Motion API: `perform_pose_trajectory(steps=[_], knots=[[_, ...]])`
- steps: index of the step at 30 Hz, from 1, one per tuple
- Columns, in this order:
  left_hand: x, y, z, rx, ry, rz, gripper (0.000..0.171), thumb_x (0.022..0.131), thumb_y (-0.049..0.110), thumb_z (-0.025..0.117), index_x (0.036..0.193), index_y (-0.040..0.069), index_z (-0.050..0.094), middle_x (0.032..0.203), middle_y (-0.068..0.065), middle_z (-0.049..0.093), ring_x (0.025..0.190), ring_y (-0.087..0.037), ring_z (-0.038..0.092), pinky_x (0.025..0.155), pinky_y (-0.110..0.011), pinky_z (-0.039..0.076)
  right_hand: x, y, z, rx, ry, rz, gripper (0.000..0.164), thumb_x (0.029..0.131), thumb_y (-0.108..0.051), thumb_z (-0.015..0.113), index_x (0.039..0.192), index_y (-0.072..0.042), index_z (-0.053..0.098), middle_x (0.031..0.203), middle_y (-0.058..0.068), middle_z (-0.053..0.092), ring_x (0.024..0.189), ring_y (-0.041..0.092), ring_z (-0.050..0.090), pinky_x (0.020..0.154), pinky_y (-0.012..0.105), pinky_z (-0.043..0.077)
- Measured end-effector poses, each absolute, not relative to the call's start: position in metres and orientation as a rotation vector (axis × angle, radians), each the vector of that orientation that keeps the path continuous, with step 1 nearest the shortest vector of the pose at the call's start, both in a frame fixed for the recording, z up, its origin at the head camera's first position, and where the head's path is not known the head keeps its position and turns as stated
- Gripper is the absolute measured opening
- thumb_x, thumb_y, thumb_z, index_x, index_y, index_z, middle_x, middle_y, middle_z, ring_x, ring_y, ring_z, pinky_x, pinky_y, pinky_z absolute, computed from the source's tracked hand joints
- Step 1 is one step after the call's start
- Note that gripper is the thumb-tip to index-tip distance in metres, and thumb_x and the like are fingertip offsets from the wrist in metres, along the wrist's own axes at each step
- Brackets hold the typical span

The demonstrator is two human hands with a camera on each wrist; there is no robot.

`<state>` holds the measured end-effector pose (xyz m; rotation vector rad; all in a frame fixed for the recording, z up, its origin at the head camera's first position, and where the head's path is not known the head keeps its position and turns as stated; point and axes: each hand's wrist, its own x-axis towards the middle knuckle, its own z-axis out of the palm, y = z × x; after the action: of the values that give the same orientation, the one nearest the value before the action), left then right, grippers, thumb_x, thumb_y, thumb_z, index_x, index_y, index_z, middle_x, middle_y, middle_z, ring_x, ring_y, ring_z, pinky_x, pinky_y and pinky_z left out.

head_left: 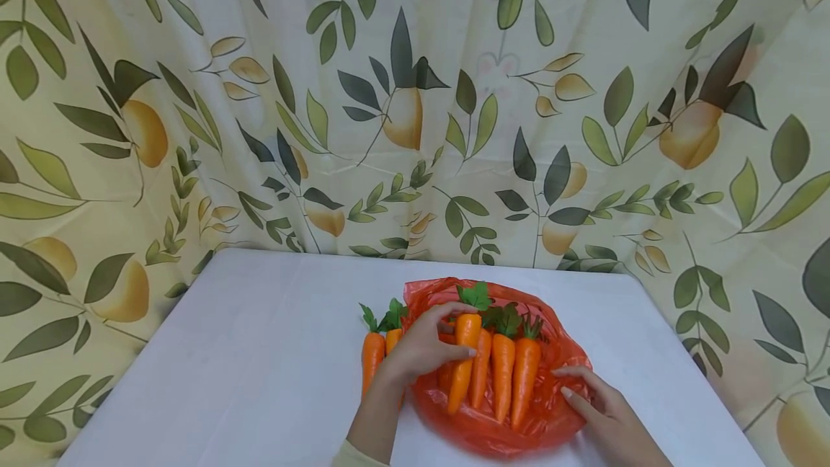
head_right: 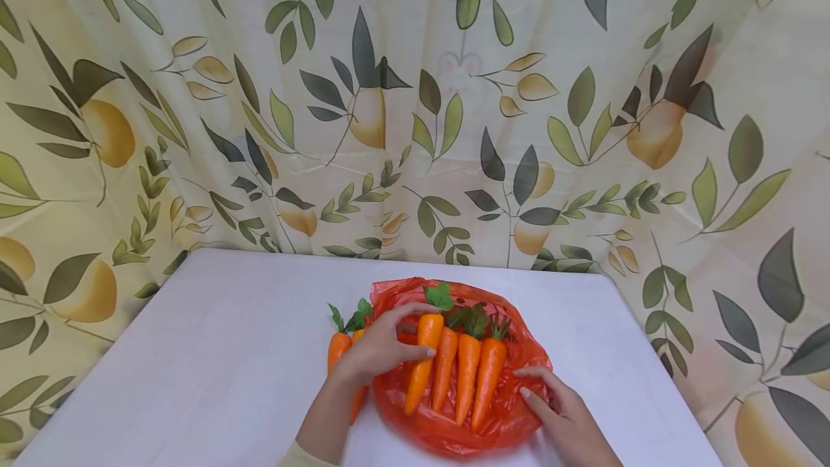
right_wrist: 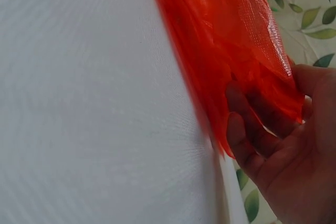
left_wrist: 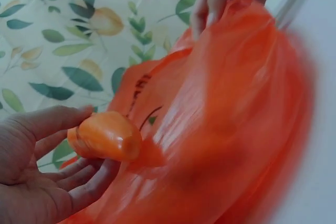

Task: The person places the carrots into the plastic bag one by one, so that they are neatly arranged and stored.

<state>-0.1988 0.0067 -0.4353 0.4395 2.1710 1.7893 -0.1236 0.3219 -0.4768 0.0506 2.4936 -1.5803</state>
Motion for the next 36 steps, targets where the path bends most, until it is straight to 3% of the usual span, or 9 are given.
perform_pose_trajectory(steps=[11,20,36], knots=[[-0.191,0.043,-0.448,0.398,2.056,1.910,0.051,0.088,0.003,0.082,0.130,0.028,0.068,0.121,0.002,0.055,0.097,-0.022,0.061,0.074,-0.039,0.060,-0.122,0.320,-0.475,0.058,2.488,-1.585,0.034,0.106,-0.017,0.060,0.137,-0.004,0.058,0.142,0.019,0.054,0.113,0.025,0.060,0.087,0.032,0.058],[-0.193,0.066,-0.451,0.345,2.094,1.879,0.051,0.087,0.005,0.083,0.125,0.036,0.070,0.123,0.009,0.053,0.093,-0.020,0.059,0.072,-0.037,0.059,-0.122,0.322,-0.476,0.075,2.481,-1.582,0.035,0.106,-0.018,0.060,0.138,-0.004,0.057,0.143,0.019,0.053,0.111,0.025,0.061,0.087,0.033,0.058],[-0.193,0.088,-0.459,0.378,2.182,1.751,0.051,0.085,0.008,0.086,0.125,0.035,0.071,0.113,0.009,0.053,0.081,-0.014,0.058,0.070,-0.030,0.058,-0.122,0.324,-0.476,0.069,2.473,-1.589,0.036,0.106,-0.018,0.061,0.138,-0.004,0.056,0.145,0.019,0.052,0.115,0.026,0.059,0.088,0.033,0.057]])
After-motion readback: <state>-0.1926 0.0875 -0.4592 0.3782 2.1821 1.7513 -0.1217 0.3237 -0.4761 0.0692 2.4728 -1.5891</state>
